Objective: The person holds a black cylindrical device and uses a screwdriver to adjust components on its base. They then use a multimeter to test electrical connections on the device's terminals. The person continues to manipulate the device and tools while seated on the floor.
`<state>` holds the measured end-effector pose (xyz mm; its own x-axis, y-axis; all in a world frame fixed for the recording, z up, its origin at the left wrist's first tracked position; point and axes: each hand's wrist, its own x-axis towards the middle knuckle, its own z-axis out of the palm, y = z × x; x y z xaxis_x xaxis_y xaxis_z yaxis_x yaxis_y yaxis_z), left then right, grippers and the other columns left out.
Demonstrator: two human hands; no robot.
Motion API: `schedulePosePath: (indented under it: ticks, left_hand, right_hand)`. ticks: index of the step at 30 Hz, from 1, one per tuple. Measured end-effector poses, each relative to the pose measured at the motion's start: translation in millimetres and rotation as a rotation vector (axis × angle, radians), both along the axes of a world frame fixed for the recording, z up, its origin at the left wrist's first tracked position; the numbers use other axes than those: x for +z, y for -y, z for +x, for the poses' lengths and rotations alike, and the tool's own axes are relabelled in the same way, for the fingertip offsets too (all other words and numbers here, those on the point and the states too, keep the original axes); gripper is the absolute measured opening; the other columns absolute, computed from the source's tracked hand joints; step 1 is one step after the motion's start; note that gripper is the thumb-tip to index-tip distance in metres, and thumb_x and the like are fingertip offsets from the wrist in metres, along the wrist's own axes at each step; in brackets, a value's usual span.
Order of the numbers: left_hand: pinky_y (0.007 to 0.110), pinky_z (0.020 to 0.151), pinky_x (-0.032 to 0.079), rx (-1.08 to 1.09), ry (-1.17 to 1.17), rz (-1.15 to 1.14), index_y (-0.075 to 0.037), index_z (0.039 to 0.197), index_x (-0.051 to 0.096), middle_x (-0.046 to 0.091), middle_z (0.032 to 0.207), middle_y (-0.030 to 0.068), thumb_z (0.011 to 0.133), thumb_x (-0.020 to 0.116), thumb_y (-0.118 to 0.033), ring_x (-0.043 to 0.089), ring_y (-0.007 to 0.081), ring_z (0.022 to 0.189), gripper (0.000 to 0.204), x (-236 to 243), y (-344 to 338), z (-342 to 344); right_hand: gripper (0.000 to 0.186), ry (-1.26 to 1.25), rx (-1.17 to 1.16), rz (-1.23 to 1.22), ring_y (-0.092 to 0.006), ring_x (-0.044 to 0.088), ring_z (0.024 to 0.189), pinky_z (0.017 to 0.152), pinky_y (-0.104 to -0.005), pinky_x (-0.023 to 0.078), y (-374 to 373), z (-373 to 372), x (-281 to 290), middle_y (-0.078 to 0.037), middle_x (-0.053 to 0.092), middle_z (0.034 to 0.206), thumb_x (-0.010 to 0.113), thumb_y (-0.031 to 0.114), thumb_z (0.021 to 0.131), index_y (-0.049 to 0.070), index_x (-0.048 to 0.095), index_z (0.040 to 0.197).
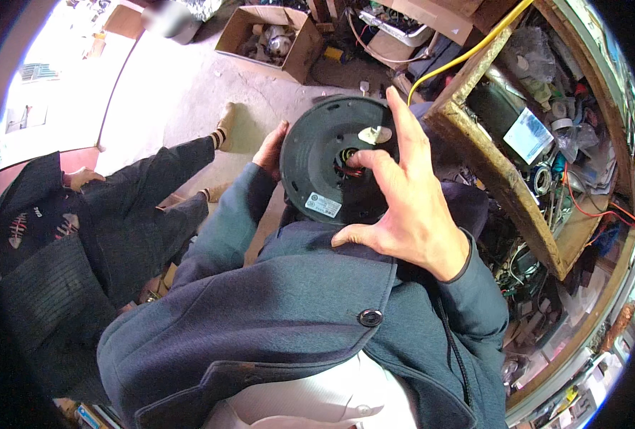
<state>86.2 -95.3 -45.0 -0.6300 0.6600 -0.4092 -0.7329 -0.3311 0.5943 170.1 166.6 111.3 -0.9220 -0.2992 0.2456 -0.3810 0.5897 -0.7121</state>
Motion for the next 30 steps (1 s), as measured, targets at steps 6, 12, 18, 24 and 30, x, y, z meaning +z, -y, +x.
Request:
schedulePosePath:
  ticks: [6, 12, 18, 24, 30]
  left_hand:
    - [0.050, 0.119, 0.046, -0.001, -0.043, 0.029, -0.011, 0.164, 0.038, 0.052, 0.159, 0.0164, 0.100, 0.048, -0.075, 0.054, 0.0324, 0.144, 0.092, 10, -6, -17]
    - [0.050, 0.119, 0.046, 0.022, -0.123, 0.079, -0.011, 0.165, 0.038, 0.052, 0.160, 0.0166, 0.100, 0.047, -0.076, 0.054, 0.0331, 0.144, 0.092, 27, -20, -53]
    - [0.051, 0.119, 0.046, 0.057, -0.197, 0.173, -0.012, 0.165, 0.038, 0.051, 0.161, 0.0168, 0.100, 0.045, -0.077, 0.054, 0.0337, 0.144, 0.092, 42, -50, -99]
    - [0.052, 0.120, 0.046, 0.078, -0.217, 0.227, -0.013, 0.165, 0.038, 0.050, 0.162, 0.0169, 0.100, 0.044, -0.078, 0.054, 0.0344, 0.145, 0.093, 48, -73, -119]
    - [0.052, 0.120, 0.046, 0.125, -0.237, 0.248, -0.013, 0.165, 0.038, 0.050, 0.163, 0.0171, 0.099, 0.043, -0.079, 0.054, 0.0351, 0.145, 0.093, 54, -70, -119]
  right_hand:
    - [0.079, -0.104, -0.023, 0.005, -0.0622, 0.034, 0.147, 0.120, -0.0635, 0.039, 6, -1, 19, -0.040, 0.021, 0.167, 0.102, 0.023, 0.045, 0.004, 0.066, 0.113]
    - [0.067, -0.286, 0.111, -0.026, -0.0568, 0.033, 0.153, 0.123, -0.0615, 0.031, -13, -35, 58, -0.038, 0.029, 0.168, 0.097, 0.022, 0.052, 0.007, 0.069, 0.111]
    - [0.063, -0.403, 0.148, -0.007, -0.0549, 0.034, 0.153, 0.124, -0.0595, 0.029, -27, -55, 89, -0.036, 0.029, 0.168, 0.097, 0.028, 0.055, 0.007, 0.073, 0.108]
    - [0.066, -0.464, 0.122, 0.005, -0.0502, 0.036, 0.155, 0.126, -0.0551, 0.030, -60, -73, 101, -0.033, 0.029, 0.170, 0.097, 0.043, 0.061, 0.008, 0.077, 0.113]
    - [0.070, -0.466, 0.074, -0.007, -0.0501, 0.030, 0.158, 0.127, -0.0552, 0.028, -78, -77, 95, -0.032, 0.027, 0.172, 0.099, 0.046, 0.060, 0.008, 0.078, 0.116]
